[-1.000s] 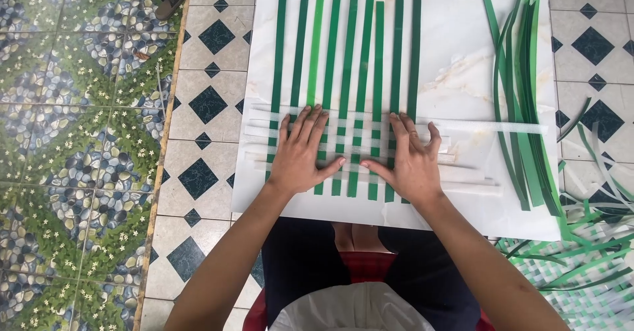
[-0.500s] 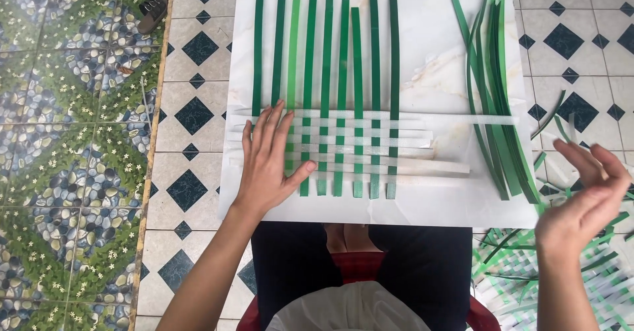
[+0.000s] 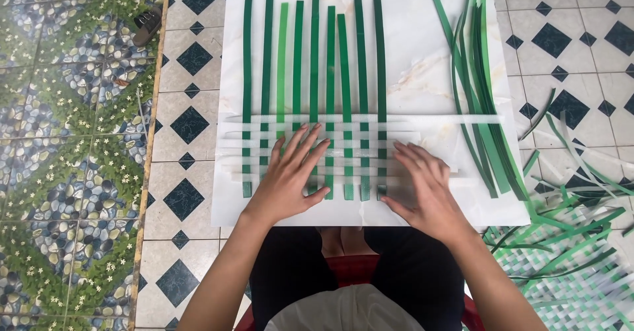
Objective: Weaving green and white plastic strips together on a white board to create a woven mat or pattern.
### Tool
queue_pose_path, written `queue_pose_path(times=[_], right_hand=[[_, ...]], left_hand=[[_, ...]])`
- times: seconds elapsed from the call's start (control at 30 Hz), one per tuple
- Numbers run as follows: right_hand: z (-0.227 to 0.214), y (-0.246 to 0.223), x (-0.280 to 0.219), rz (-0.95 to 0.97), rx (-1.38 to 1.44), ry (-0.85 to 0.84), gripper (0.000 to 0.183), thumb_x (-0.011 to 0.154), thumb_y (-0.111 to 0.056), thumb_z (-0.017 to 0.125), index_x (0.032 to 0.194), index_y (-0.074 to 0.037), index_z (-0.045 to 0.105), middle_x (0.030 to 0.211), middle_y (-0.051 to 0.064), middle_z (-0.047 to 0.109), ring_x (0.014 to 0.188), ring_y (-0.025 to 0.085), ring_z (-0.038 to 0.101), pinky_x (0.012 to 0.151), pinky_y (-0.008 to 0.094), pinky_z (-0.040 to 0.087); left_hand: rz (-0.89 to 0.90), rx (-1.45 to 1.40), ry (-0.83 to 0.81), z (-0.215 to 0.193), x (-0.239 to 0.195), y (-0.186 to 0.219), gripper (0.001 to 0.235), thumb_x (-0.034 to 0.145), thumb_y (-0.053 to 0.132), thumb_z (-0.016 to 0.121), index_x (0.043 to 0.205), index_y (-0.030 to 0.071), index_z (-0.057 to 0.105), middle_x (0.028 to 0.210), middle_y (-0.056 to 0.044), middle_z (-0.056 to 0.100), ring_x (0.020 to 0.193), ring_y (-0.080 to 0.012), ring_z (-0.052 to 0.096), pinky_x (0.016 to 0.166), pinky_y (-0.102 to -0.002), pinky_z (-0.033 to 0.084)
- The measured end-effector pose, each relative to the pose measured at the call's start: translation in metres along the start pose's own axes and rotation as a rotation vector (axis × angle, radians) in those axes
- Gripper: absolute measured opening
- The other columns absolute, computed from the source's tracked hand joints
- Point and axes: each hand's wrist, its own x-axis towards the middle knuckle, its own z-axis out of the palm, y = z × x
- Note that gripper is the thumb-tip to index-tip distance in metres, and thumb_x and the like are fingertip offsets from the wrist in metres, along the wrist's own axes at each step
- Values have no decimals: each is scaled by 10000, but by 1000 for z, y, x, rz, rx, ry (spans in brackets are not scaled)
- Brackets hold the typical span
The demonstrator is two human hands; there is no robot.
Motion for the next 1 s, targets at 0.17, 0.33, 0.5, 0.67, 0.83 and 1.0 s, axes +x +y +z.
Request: queue_pose_path(times=[0.17, 0.33, 0.5, 0.67, 0.83, 1.0], right_hand=[[5, 7, 49, 60, -67, -404, 1193, 665, -271, 855, 1546, -73, 75, 1598, 188, 199, 1464, 405, 126, 1098, 630, 98], [7, 9, 64, 122, -167, -569, 1243, 666, -311, 860, 1570, -90, 35, 1538, 168, 343, 1470, 360, 190, 1110, 650, 43], [3, 5, 70, 192, -171, -604, 1253, 674, -370, 857, 1571, -103, 25, 1493, 138, 429, 1459, 312, 258, 1116, 653, 27], [5, 5, 71, 185, -228, -612, 1221, 680, -416, 843, 1568, -90, 72, 1454, 114, 486, 1447, 290, 294, 1117, 646, 39], [2, -1, 74, 161, -284, -626, 1166, 709, -455, 807, 1559, -57, 115, 1375, 108, 569, 1440, 275, 321, 1125, 631, 50], [0, -4, 76, 155, -298, -625, 1136, 723, -450, 795, 1549, -14, 149, 1311, 122, 621, 1431, 290, 341, 1116, 638, 54]], left_hand=[[-77, 5, -235, 1, 29, -10, 1097, 639, 377, 825, 1537, 123, 249, 1578, -216, 256, 1450, -407, 231, 1080, -689, 202], [-102, 20, -313, 6, 34, -19, 1126, 627, 369, 817, 1551, 150, 210, 1535, -206, 348, 1413, -388, 333, 1075, -686, 212], [-154, -54, -460, -9, 38, -20, 1116, 635, 345, 832, 1533, 113, 214, 1572, -156, 305, 1447, -334, 281, 1095, -687, 165], [-133, -36, -433, -5, 39, -22, 1092, 646, 345, 827, 1527, 97, 232, 1543, -148, 365, 1425, -319, 327, 1086, -689, 172], [-102, -4, -389, -2, 37, -26, 1069, 621, 379, 815, 1503, 74, 293, 1512, -145, 417, 1405, -307, 366, 1084, -665, 196], [-72, 14, -378, -1, 38, -27, 1049, 620, 393, 794, 1493, 59, 316, 1484, -153, 455, 1391, -304, 385, 1083, -616, 217]])
